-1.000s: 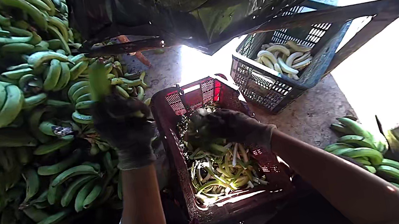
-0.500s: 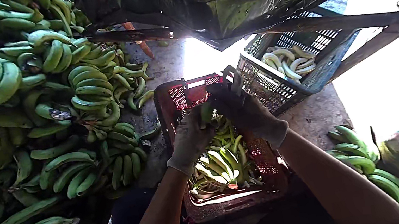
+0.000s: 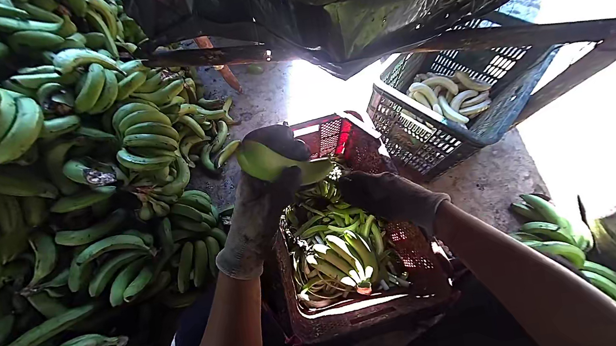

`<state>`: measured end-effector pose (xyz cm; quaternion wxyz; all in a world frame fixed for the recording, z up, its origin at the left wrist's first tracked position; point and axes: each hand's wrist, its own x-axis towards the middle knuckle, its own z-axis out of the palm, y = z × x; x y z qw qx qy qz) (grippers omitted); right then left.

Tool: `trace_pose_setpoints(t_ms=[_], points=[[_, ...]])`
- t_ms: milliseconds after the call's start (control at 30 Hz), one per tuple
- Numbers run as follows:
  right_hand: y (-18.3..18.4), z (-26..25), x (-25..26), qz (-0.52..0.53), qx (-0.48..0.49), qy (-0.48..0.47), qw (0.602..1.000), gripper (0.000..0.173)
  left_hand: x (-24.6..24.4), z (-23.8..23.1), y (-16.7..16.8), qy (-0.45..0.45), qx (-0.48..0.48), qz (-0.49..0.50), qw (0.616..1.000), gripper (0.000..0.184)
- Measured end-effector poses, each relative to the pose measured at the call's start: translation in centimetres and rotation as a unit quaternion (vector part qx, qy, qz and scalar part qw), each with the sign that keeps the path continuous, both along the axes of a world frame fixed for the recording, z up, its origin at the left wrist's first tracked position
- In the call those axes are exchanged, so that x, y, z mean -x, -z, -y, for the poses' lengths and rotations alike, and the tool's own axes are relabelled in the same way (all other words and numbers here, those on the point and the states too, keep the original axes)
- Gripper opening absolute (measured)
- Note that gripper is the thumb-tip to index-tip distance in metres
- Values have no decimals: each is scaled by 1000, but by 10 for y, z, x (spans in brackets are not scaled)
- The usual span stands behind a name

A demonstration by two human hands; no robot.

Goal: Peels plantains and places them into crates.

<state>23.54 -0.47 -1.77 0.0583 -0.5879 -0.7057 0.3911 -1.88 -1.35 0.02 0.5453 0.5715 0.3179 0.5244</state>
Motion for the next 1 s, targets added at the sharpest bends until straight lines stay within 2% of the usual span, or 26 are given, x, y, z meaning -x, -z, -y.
trace_pose_setpoints(t_ms=[67, 167, 267, 333, 400, 467, 533, 600, 667, 733, 867, 933, 1000], points=[[-10, 3, -3, -81, -32, -6, 996, 45, 1, 0, -1, -25, 67, 17, 997, 53], [-12, 7, -4, -147, -192, -86, 967, 50, 3, -9, 2, -66, 150, 28, 986, 45], [-6, 11, -3, -97, -324, -153, 929, 57, 5, -4, 8, -57, 162, 2, 985, 46], [-9, 10, 1, -70, -359, -155, 918, 56, -2, 2, 8, -37, 157, -16, 987, 50], [-9, 2, 0, -36, -396, -117, 910, 49, -15, 6, 3, -34, 156, -5, 987, 46], [-12, -12, -7, -11, -400, -27, 916, 37, -21, 8, -1, -15, 181, 1, 983, 47], [-22, -28, -19, -20, -370, 56, 927, 46, -18, 11, -4, 48, 193, -5, 980, 48], [-28, -30, -30, -37, -340, 88, 935, 50, -12, 10, -6, 88, 209, 6, 974, 44], [-27, -15, -23, -83, -301, 49, 949, 50, -8, 3, -1, 56, 209, 15, 976, 44], [-19, 3, -7, -121, -257, -22, 959, 54, -6, -3, 12, -20, 178, 22, 984, 43], [-6, 19, 13, -99, -277, -116, 949, 59, -14, -8, 20, -172, 100, -19, 980, 45], [-6, 13, 12, -83, -305, -117, 941, 55, -22, -1, 17, -160, 95, 6, 983, 43], [-11, -2, 4, -62, -369, -97, 922, 44, -25, 10, 15, -83, 116, 19, 990, 34]])
